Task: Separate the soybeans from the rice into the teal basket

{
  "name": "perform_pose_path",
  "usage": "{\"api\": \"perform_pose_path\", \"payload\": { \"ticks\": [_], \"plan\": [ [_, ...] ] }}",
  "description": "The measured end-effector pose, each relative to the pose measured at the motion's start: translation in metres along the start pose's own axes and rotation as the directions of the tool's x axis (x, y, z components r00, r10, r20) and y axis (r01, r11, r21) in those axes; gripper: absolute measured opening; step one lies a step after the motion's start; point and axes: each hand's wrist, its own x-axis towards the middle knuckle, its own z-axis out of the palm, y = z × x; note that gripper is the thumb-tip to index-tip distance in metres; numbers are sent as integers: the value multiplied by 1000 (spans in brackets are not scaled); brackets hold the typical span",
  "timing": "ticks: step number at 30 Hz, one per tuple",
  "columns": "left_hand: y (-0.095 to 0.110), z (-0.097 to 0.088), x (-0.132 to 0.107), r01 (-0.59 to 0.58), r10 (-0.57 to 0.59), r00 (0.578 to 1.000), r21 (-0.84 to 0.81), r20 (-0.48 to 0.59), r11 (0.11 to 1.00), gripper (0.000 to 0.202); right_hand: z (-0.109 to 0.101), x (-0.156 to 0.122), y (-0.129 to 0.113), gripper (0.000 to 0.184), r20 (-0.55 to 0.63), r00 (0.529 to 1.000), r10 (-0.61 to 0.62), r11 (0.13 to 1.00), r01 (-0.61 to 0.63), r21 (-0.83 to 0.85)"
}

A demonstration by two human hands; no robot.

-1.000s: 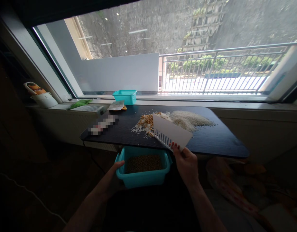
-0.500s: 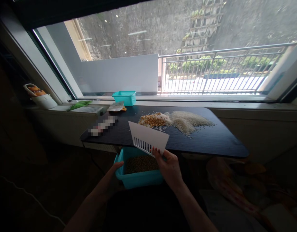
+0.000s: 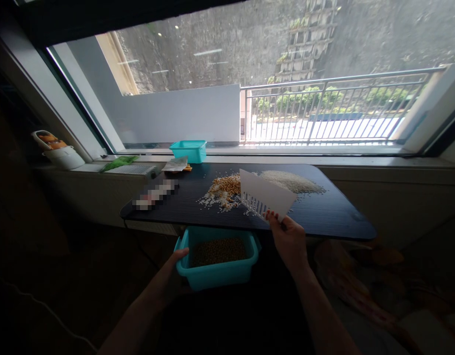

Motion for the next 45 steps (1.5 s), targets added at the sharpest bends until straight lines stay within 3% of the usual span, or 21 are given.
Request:
{"api": "perform_pose_path", "payload": {
  "ticks": [5,23,28,32,37,39,45],
  "plan": [
    [0,-1,0,2,-2,1000,-13,27,1000,76,9,8,-10,42,42,997,68,986,-74,151],
    [-3,1,0,4,-4,1000,-13,-2,1000,74,1,4,-13,48,156,982,110,979,-134,152],
    [-3,3,0,-7,7,1000,-10,21,1000,74,-7,5,-11,50,95,990,102,980,-117,164],
    [-4,5,1,12,-12,1000,-9,29,1000,73,0,14,-9,54,80,991,104,978,-117,173],
    [-4,9,0,11,-11,1000,-9,29,1000,72,3,16,-13,53,157,982,102,974,-130,187],
    [-3,12,0,12,-12,999,-5,34,1000,72,-3,14,-17,50,131,987,96,974,-120,190],
    [-3,22,4,28,-28,998,6,57,1000,72,-35,14,-18,43,-88,992,91,980,-73,187]
  ]
}}
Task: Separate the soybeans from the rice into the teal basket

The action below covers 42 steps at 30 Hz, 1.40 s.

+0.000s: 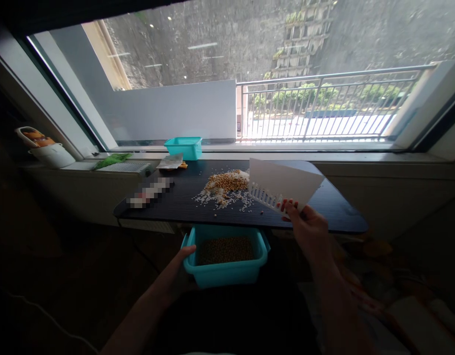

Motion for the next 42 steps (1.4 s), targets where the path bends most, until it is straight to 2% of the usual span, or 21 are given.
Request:
{"api": "perform_pose_path", "payload": {
  "ticks": [4,6,9,12,15,20,26,30,35,42],
  "plan": [
    [-4,12,5,3,-5,997,18,72,1000,71,-28,-2,12,40,-104,993,60,997,-64,-35],
    [-6,18,9,14,-16,996,26,90,1000,70,-40,-10,20,37,-121,989,80,995,-86,-49],
    [-6,21,11,10,-13,997,32,82,999,68,-45,-24,25,36,-31,993,111,993,-112,-33],
    [-1,10,9,5,-6,999,38,45,999,66,-34,-37,21,37,132,981,141,990,-142,-2],
    [5,-11,4,-13,14,1000,27,-20,1000,65,-16,-41,12,40,244,957,153,988,-155,-11],
    [9,-35,-2,-44,44,998,12,-53,999,70,14,-34,8,45,196,974,111,993,-117,17],
    [8,-34,-1,-48,48,998,15,-48,999,69,43,-10,14,52,248,968,37,999,-43,17],
    [10,-32,-3,-35,35,999,17,-35,999,67,54,0,19,54,254,967,25,999,-31,21],
    [12,-30,-5,-22,23,999,22,-47,1000,71,53,-4,14,54,355,934,26,999,-37,24],
    [10,-32,-3,-38,39,998,22,-52,999,70,50,-13,2,55,364,929,70,997,-82,16]
  ]
}}
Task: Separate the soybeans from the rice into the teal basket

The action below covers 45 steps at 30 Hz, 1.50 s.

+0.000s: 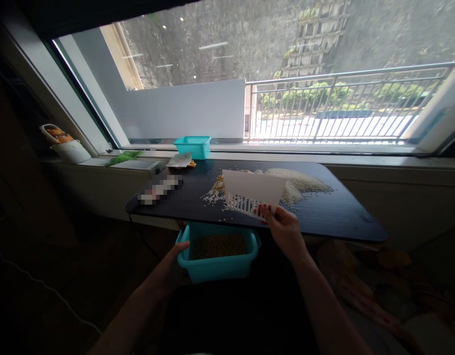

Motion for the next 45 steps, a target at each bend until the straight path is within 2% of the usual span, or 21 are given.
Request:
{"api": "perform_pose_path", "payload": {
  "ticks": [7,12,14,17,20,24,29,33,37,45],
  "plan": [
    [0,1,-1,-5,5,1000,-15,-8,1000,69,5,-13,-6,50,65,998,3,1000,-1,-19],
    [1,3,-5,-10,9,999,-13,-44,1000,72,-1,-14,-5,50,66,998,14,999,-11,-40],
    [2,3,-6,-3,3,999,-12,-45,1000,71,-7,-13,-1,50,41,999,28,999,-27,-35],
    [1,5,-8,-4,4,1000,-14,-19,1000,70,-16,-10,4,51,-62,997,37,999,-38,-10],
    [-2,13,-7,6,-6,1000,-8,12,1000,68,-19,-9,5,51,-115,993,26,1000,-26,2],
    [-5,30,3,26,-28,995,15,101,1000,66,-10,0,1,52,-32,999,-7,1000,7,-9],
    [-8,49,20,26,-30,992,30,123,999,64,2,26,1,57,-33,998,-55,998,54,-26],
    [-15,57,26,3,-6,996,38,84,999,63,6,42,6,59,-4,997,-73,996,73,-58],
    [-18,54,28,-30,28,998,43,53,999,67,9,48,11,59,39,997,-71,995,74,-71],
    [-5,32,27,-6,3,1000,78,31,997,67,7,48,12,56,43,995,-85,992,89,-88]
  ]
}}
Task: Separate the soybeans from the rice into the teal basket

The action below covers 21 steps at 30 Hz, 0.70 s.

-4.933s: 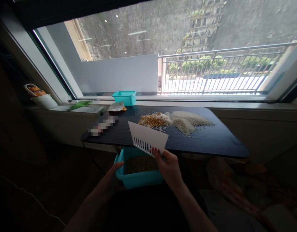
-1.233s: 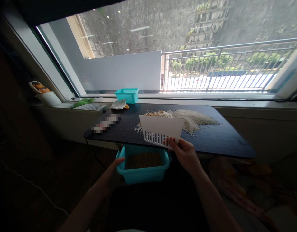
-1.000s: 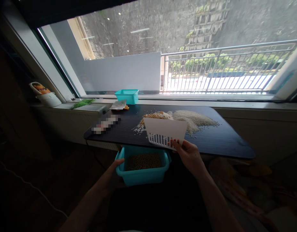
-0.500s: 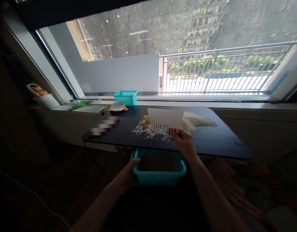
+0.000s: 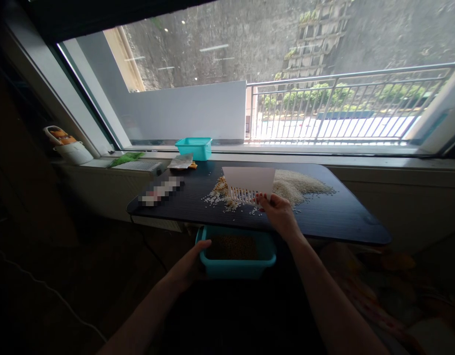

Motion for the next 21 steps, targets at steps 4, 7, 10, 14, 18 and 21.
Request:
{"api": "perform_pose_path", "payload": {
  "ticks": [4,7,10,14,18,21],
  "plan": [
    [2,0,-6,0,0,1000,-9,12,1000,64,1,1,2,58,14,1000,15,1000,-16,14],
    [3,0,-8,-8,8,1000,-12,0,1000,62,1,-1,1,57,22,1000,9,1000,-9,11],
    [4,-1,-9,-5,5,1000,-13,-6,1000,62,0,-5,-4,55,45,999,-5,1000,5,0],
    [5,-2,-10,8,-8,1000,-21,2,1000,63,0,-10,-11,54,86,996,2,1000,-2,8],
    [6,-1,-11,3,-4,1000,-16,-14,1000,61,2,-10,-12,54,56,998,4,1000,-5,8],
    [7,0,-12,14,-14,1000,-20,-13,1000,59,3,-11,-11,55,69,998,13,1000,-13,-1]
  ]
}}
